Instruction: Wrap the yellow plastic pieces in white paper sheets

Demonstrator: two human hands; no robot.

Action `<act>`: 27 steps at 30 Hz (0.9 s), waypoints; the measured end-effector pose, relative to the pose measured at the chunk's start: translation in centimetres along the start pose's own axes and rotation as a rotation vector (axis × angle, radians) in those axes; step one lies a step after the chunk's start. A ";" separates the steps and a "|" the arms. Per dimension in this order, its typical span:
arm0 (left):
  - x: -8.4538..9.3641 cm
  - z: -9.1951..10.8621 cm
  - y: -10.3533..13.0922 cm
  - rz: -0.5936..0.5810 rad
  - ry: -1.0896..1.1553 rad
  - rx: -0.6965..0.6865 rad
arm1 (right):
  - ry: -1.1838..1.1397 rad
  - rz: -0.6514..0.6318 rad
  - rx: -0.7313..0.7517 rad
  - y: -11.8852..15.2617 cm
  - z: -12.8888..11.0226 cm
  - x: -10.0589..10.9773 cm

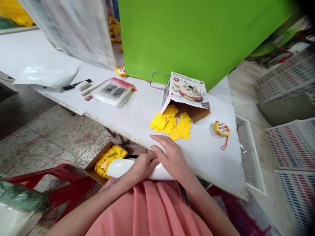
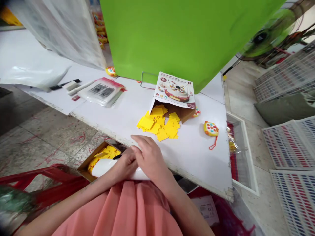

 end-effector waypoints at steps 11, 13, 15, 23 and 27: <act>1.5 1.9 -1.0 -0.069 -0.110 -0.060 | -0.341 -0.110 -0.495 5.4 6.1 2.2; 1.8 2.0 -0.9 -0.090 -0.183 -0.078 | -0.272 -0.090 -0.466 5.4 6.1 2.4; 2.0 1.8 -0.8 -0.091 -0.238 -0.077 | -0.171 -0.074 -0.394 5.3 6.0 2.6; 1.9 1.2 -0.7 -0.030 -0.277 -0.079 | 0.162 0.002 -0.194 5.0 5.4 2.3; 1.7 1.6 -0.8 -0.007 -0.234 -0.063 | 0.376 0.049 -0.169 4.8 4.2 1.8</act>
Point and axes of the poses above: each hand's wrist, its own y-axis away from the middle knuckle, its own x-axis out of the back of the hand, z = x × y, the point moved 3 cm from there along -y, towards the middle knuckle, and after that the axes turned 4 degrees about y, right-handed, at the moved point
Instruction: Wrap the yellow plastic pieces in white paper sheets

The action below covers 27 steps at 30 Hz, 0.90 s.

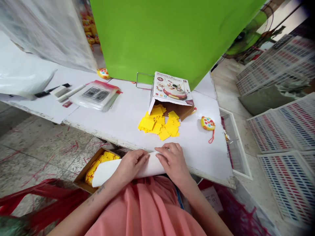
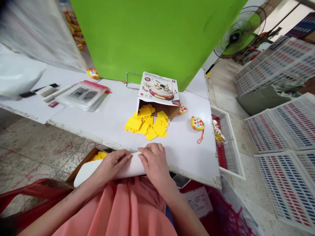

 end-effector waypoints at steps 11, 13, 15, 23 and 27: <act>-0.2 0.1 -0.3 -0.017 0.110 0.072 | 0.188 0.060 0.083 0.8 -1.1 -1.4; -0.3 -0.1 -0.4 -0.026 0.133 0.098 | 0.208 0.053 0.113 1.0 -1.3 -1.9; -0.4 -0.3 -0.5 -0.036 0.139 0.117 | 0.207 0.048 0.121 1.0 -1.6 -2.3; -0.4 -1.4 -0.9 -0.106 0.050 0.114 | 0.035 0.033 0.103 -0.9 -1.1 -2.3; -0.5 -1.8 -0.9 -0.123 0.072 0.117 | 0.061 0.076 0.105 -5.0 0.1 -2.0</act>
Point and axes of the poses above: each hand's wrist, its own y-axis away from the middle knuckle, its own x-axis out of the back of the hand, z = x × y, the point moved 3 cm from there along -y, towards the middle knuckle, and after that the axes turned 4 degrees about y, right-handed, at the moved point
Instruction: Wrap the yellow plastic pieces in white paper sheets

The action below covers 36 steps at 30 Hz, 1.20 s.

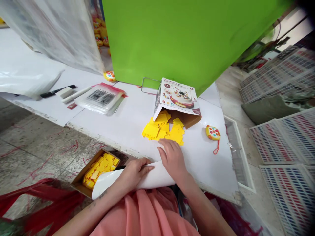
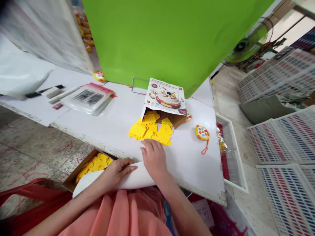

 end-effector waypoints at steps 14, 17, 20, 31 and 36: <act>0.5 0.2 0.4 0.122 0.245 0.014 | 0.148 -0.053 0.065 -5.2 2.1 -2.0; 0.4 -0.2 0.3 0.158 0.277 0.050 | 0.123 -0.083 0.127 -4.4 2.0 0.0; 0.3 -0.3 -0.1 0.153 0.423 0.048 | 0.094 -0.164 0.199 -3.3 1.4 2.3; -0.8 1.4 -1.3 -0.015 0.994 0.152 | -0.145 -0.305 0.158 -0.6 -0.4 5.5; -1.3 1.6 -1.1 -0.008 1.089 0.171 | -0.226 -0.155 -0.162 -0.2 1.0 5.8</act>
Point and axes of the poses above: each hand's wrist, its own y-axis away from the middle knuckle, its own x-axis out of the back of the hand, z = x × y, the point moved 3 cm from there along -y, towards the middle knuckle, and after that the axes turned 4 degrees about y, right-handed, at the moved point
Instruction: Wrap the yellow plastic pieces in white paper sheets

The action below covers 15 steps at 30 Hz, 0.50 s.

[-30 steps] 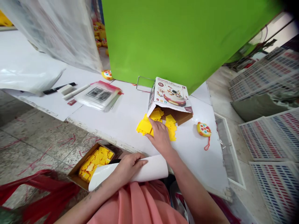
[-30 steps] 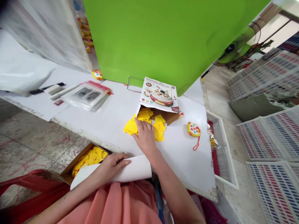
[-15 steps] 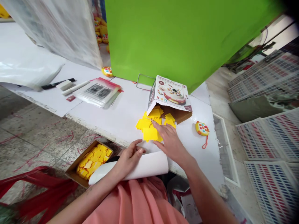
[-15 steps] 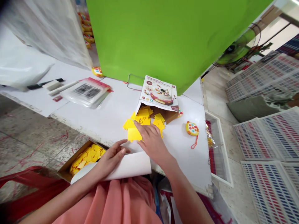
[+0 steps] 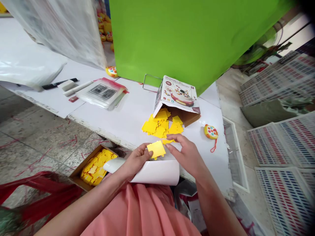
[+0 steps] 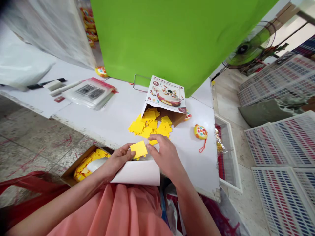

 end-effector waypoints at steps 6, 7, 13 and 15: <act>-0.3 -0.3 -0.1 -0.006 -0.078 -0.077 | 0.066 -0.103 0.010 -0.2 -0.6 -1.1; -0.4 -0.4 -0.1 -0.015 -0.084 -0.087 | 0.072 -0.109 0.011 -0.2 -0.7 -1.3; -0.3 -0.5 0.1 -0.045 -0.136 -0.121 | 0.078 -0.120 0.004 -0.1 -0.9 -1.9; -0.3 -0.5 0.2 -0.044 -0.161 -0.135 | 0.077 -0.128 0.006 -0.1 -0.9 -2.0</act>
Point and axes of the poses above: each hand's wrist, its own y-axis away from the middle knuckle, its own x-axis out of the back of the hand, z = x × y, the point moved 3 cm from there along -y, towards the middle knuckle, and after that the axes turned 4 degrees about y, right-handed, at the moved point
